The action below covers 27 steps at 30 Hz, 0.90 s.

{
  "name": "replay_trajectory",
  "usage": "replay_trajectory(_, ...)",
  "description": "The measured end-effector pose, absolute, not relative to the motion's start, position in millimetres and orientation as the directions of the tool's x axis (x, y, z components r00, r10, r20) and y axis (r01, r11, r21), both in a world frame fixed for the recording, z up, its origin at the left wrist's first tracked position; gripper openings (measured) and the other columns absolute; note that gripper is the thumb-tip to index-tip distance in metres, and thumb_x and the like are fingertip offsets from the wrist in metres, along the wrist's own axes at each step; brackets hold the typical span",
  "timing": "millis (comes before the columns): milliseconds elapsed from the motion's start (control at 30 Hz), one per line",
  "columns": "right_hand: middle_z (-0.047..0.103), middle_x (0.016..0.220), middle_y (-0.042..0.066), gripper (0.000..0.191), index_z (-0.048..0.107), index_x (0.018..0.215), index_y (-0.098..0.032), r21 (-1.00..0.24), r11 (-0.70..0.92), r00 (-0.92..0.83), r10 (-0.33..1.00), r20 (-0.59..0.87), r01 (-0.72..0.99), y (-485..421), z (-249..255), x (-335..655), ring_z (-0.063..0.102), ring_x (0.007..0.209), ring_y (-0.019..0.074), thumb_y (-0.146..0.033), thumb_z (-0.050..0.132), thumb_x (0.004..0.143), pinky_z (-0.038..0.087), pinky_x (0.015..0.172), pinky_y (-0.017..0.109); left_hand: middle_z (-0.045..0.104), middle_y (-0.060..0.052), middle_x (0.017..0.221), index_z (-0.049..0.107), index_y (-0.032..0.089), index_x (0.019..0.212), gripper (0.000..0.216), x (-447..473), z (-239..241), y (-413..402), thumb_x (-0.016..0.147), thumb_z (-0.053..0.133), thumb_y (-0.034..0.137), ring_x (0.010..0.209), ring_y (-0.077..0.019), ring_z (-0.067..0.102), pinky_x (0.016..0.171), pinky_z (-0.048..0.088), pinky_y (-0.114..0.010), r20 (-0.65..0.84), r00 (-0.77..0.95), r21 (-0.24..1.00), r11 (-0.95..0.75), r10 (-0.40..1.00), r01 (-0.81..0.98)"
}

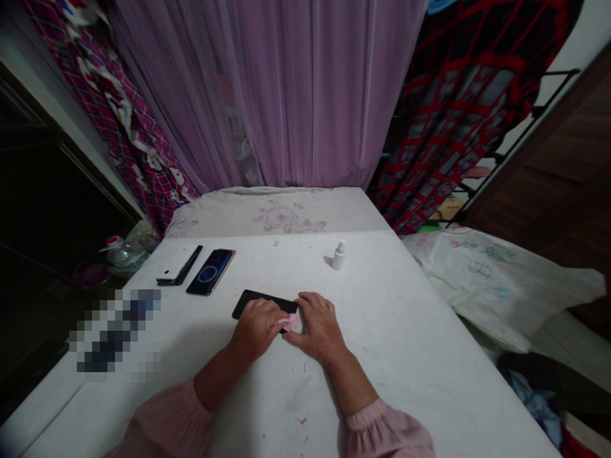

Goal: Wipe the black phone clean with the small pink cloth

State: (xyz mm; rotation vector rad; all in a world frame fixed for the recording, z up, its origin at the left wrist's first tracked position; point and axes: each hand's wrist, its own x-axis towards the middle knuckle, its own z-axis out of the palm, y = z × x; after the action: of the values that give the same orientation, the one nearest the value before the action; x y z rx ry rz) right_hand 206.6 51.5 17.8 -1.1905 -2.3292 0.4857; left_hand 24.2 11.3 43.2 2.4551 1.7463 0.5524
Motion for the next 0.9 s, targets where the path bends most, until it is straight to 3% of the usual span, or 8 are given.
replay_trajectory(133, 0.056, 0.133, 0.014, 0.061, 0.058, 0.122, -0.021, -0.507, 0.551, -0.513, 0.827, 0.229, 0.663, 52.0, 18.8, 206.8, 0.048, 0.124, 0.0324, -0.043, 0.074, 0.068, 0.034, 0.102, 0.050, 0.069, -0.003, 0.086, 0.073, 0.025, 0.091, 0.019, 21.5, 50.4, 20.1, 0.094, 0.055, 0.030, 0.084, -0.0207, 0.057, 0.077, 0.035, -0.036, 0.193, 0.275, 0.235, -0.316, 0.942, 0.919)
replay_trajectory(367, 0.055, 0.134, 0.014, 0.063, 0.057, 0.124, -0.021, -0.478, 0.560, -0.528, 0.822, 0.215, 0.677, 52.6, 19.9, 206.8, 0.047, 0.125, 0.0325, -0.044, 0.074, 0.068, 0.034, 0.103, 0.051, 0.067, -0.008, 0.088, 0.071, 0.020, 0.084, 0.023, 24.4, 58.7, 46.7, 0.095, 0.052, 0.026, 0.088, -0.0237, 0.058, 0.077, 0.036, -0.037, 0.167, 0.104, 0.177, -0.133, 0.981, 0.975)
replay_trajectory(633, 0.057, 0.130, 0.014, 0.057, 0.060, 0.120, -0.021, -0.507, 0.559, -0.514, 0.823, 0.241, 0.656, 51.4, 20.6, 206.1, 0.049, 0.123, 0.0323, -0.042, 0.074, 0.068, 0.036, 0.101, 0.050, 0.067, -0.004, 0.090, 0.071, 0.026, 0.097, 0.019, 38.2, 45.9, 18.3, 0.095, 0.052, 0.027, 0.087, -0.0215, 0.057, 0.078, 0.037, -0.036, 0.180, 0.238, 0.263, -0.280, 0.954, 0.923)
replay_trajectory(900, 0.056, 0.133, 0.015, 0.058, 0.058, 0.122, -0.019, -0.467, 0.588, -0.522, 0.807, 0.277, 0.661, 52.7, 11.2, 208.4, 0.049, 0.125, 0.0331, -0.042, 0.073, 0.070, 0.037, 0.102, 0.051, 0.069, -0.002, 0.087, 0.072, 0.027, 0.092, 0.016, 14.2, 49.4, -10.7, 0.094, 0.058, 0.032, 0.084, -0.0202, 0.056, 0.078, 0.036, -0.036, 0.164, 0.278, 0.261, -0.313, 0.946, 0.913)
